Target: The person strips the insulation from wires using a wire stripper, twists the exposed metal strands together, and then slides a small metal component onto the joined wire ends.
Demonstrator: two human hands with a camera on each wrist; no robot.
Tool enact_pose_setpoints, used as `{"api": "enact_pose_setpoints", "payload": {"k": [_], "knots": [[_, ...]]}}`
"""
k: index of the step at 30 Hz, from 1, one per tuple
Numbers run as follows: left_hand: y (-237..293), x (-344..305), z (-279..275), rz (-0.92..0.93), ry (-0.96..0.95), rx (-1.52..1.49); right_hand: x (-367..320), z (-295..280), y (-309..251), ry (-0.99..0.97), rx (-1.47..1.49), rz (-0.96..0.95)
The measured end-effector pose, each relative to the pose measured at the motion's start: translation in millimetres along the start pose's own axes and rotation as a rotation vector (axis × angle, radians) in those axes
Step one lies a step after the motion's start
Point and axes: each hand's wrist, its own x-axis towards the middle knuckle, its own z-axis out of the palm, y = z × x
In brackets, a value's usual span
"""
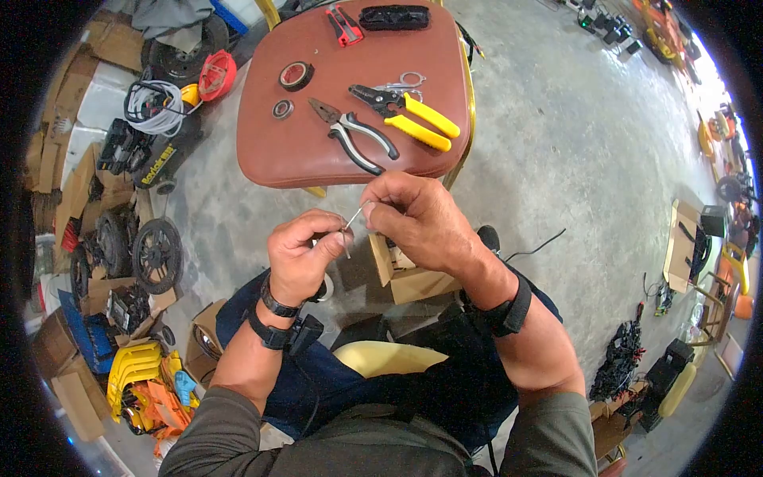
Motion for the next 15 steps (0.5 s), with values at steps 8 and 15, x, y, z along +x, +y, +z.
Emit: {"api": "enact_pose_setpoints", "payload": {"k": [8, 15], "knots": [[-1.2, -6.2, 0.7, -0.269, 0.042, -0.209, 0.5, -0.3, 1.7, 0.022, -0.114, -0.084], [-5.3, -6.2, 0.2, -0.245, 0.056, -0.236, 1.1, 2.9, 5.2, 0.053, -0.104, -0.111]]}}
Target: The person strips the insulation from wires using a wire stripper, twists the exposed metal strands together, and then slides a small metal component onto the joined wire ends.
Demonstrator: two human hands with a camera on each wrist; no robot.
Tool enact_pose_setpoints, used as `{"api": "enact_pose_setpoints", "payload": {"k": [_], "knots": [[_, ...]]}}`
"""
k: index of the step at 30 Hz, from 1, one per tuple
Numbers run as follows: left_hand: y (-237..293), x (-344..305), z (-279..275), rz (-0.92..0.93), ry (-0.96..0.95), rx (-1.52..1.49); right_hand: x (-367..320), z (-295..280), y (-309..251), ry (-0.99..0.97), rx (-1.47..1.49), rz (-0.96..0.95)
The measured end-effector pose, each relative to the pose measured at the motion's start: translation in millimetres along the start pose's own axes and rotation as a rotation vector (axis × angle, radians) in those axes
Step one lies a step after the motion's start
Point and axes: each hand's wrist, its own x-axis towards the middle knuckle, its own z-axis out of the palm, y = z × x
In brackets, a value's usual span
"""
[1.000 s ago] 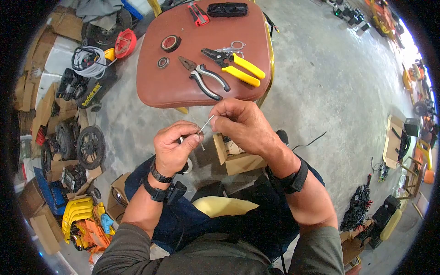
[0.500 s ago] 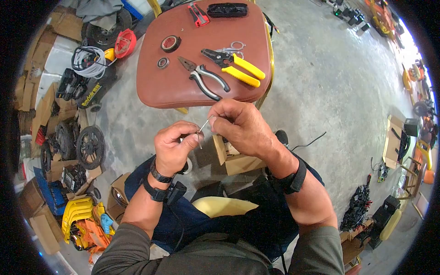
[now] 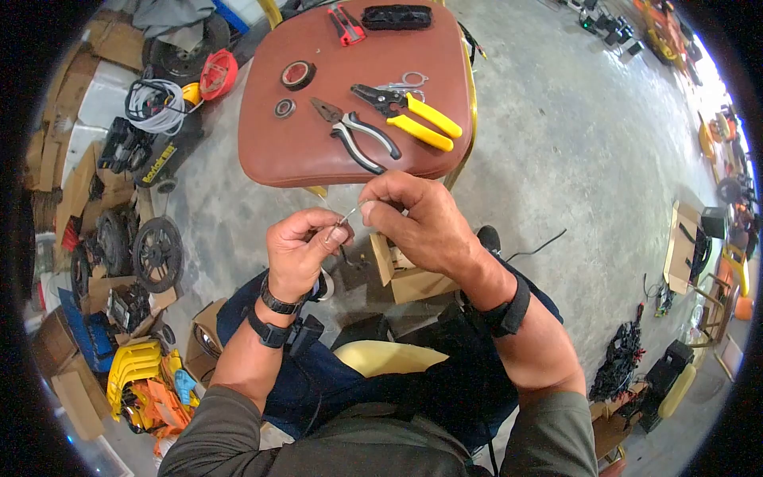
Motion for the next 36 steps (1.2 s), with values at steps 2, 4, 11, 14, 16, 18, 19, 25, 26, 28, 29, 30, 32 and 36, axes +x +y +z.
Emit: {"api": "enact_pose_setpoints", "payload": {"k": [2, 4, 11, 14, 16, 18, 19, 25, 26, 28, 29, 30, 32, 36], "knots": [[0, 0, 0, -0.018, -0.009, -0.030, 0, 0, 0, 0.001, -0.014, -0.025], [0, 0, -1, -0.028, -0.026, -0.024, 0, -1, 1, 0.005, -0.044, -0.069], [4, -1, -3, -0.087, -0.032, -0.054, 1, -2, -1, 0.008, -0.115, -0.134], [2, 1, -6, -0.070, -0.055, -0.093, 1, -3, -2, 0.000, -0.105, -0.132], [2, 1, -6, -0.069, -0.064, -0.122, 0, -2, -1, 0.006, -0.088, -0.138], [1, 1, -6, -0.066, -0.081, -0.139, 1, -5, -1, 0.003, -0.152, -0.201], [1, 1, -6, -0.062, -0.093, -0.140, 2, -6, -1, 0.002, -0.184, -0.233], [9, 2, -5, -0.064, -0.164, -0.093, 4, -6, 2, 0.017, -0.164, -0.317], [9, 2, -6, -0.065, -0.176, -0.091, 4, -6, 2, 0.005, -0.154, -0.308], [9, 2, -6, -0.071, -0.185, -0.098, 4, -7, 3, -0.021, -0.134, -0.289], [9, 2, -6, -0.075, -0.190, -0.101, 4, -8, 3, -0.035, -0.096, -0.278], [9, 2, -6, -0.065, -0.191, -0.092, 4, -8, 2, -0.049, -0.058, -0.266], [9, 2, -6, -0.046, -0.194, -0.076, 4, -11, 0, -0.087, -0.006, -0.223], [4, 4, -7, 0.055, -0.197, 0.068, 3, -17, -5, -0.144, 0.009, -0.143]]}}
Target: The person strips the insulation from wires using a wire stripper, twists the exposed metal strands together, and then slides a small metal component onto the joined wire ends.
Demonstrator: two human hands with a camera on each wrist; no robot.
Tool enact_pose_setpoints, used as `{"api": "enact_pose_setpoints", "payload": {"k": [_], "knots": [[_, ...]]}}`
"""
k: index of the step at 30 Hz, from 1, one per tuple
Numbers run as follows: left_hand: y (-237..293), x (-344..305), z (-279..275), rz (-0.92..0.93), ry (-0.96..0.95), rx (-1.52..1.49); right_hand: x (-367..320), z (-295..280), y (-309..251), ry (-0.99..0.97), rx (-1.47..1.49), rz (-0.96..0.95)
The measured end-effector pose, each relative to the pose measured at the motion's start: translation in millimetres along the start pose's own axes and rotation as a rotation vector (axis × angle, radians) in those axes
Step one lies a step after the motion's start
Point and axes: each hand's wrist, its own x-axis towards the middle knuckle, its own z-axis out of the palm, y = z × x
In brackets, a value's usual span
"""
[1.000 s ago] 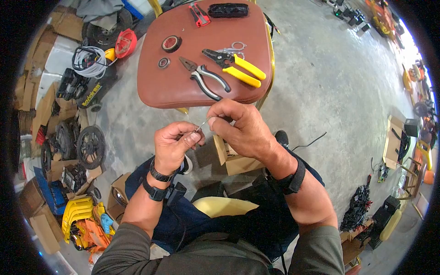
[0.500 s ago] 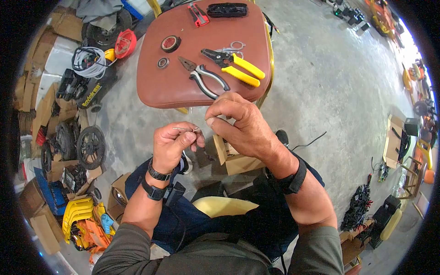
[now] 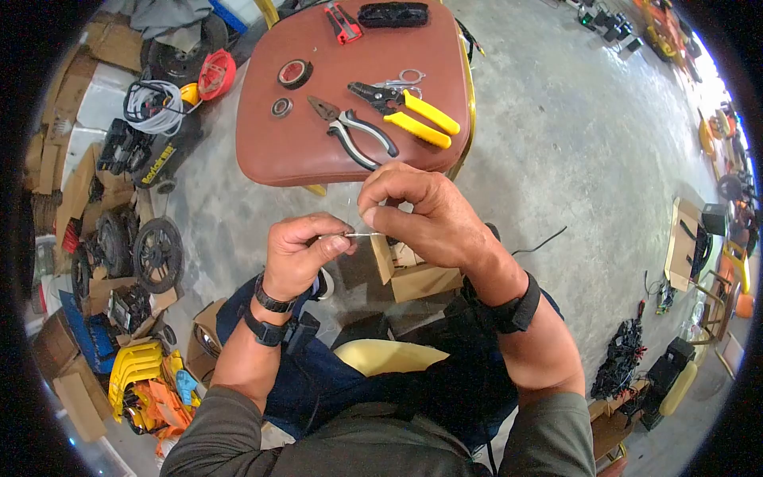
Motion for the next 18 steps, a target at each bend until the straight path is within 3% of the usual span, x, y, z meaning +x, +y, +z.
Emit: {"api": "enact_pose_setpoints", "payload": {"k": [2, 5, 7, 18], "knots": [[-3, 0, 1, 0.029, 0.030, 0.065, -1, 0, -2, 0.009, -0.038, -0.015], [5, -1, 7, -0.129, 0.139, -0.024, -3, 3, -3, 0.052, -0.138, -0.088], [0, -1, 7, -0.117, 0.188, -0.014, -4, 6, 0, 0.084, -0.208, -0.133], [-3, 1, 8, -0.119, 0.274, -0.100, -2, 10, 8, 0.161, -0.274, -0.076]]}}
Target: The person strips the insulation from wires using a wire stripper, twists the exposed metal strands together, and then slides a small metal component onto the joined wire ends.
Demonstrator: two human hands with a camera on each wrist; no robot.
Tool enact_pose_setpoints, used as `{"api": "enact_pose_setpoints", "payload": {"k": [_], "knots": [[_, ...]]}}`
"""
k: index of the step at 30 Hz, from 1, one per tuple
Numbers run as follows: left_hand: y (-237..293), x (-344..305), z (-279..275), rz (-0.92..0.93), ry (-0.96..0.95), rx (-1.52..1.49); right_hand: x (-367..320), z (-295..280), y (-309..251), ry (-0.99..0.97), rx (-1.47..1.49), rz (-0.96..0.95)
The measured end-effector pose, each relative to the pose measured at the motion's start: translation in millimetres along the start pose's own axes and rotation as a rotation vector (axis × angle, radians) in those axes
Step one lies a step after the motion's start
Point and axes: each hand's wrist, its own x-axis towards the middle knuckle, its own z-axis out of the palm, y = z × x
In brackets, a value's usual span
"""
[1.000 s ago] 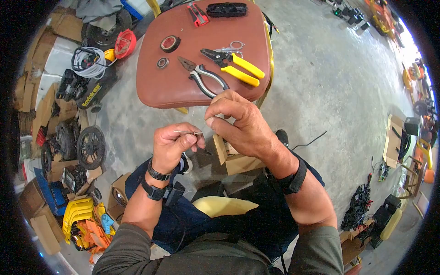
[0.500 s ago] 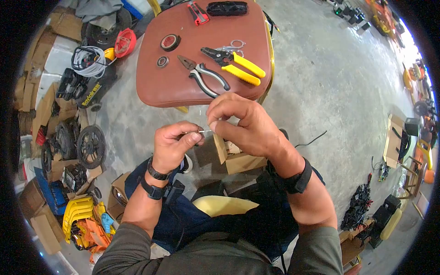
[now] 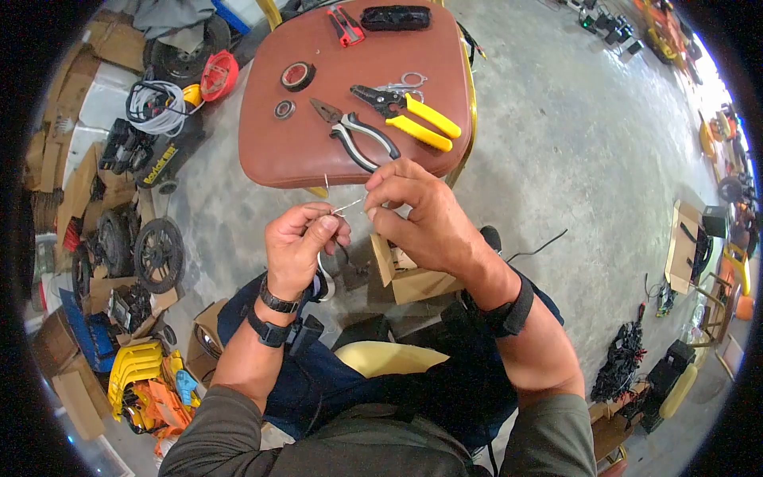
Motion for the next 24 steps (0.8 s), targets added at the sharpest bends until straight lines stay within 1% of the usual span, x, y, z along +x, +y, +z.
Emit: {"api": "enact_pose_setpoints", "payload": {"k": [4, 7, 10, 13, 16, 19, 22, 24], "knots": [[1, 0, 0, 0.010, -0.005, -0.022, 0, 4, 5, -0.018, 0.076, 0.034], [2, -1, 0, 0.009, -0.015, -0.030, 0, 5, 10, -0.124, 0.022, 0.006], [0, -1, -2, 0.016, -0.039, -0.041, 0, 2, 3, -0.117, 0.155, 0.131], [1, 0, -5, 0.027, -0.087, -0.056, 1, -2, -6, -0.092, 0.451, 0.318], [4, -1, -2, 0.034, -0.109, -0.039, 6, 3, -10, -0.063, 0.440, 0.338], [2, -2, -2, 0.043, -0.121, -0.029, 1, 7, 4, -0.185, 0.339, 0.263], [5, -2, -2, 0.045, -0.151, -0.025, 0, 4, 3, -0.200, 0.304, 0.259], [6, -2, -2, 0.030, -0.183, -0.018, 2, 1, -3, -0.161, 0.202, 0.204]]}}
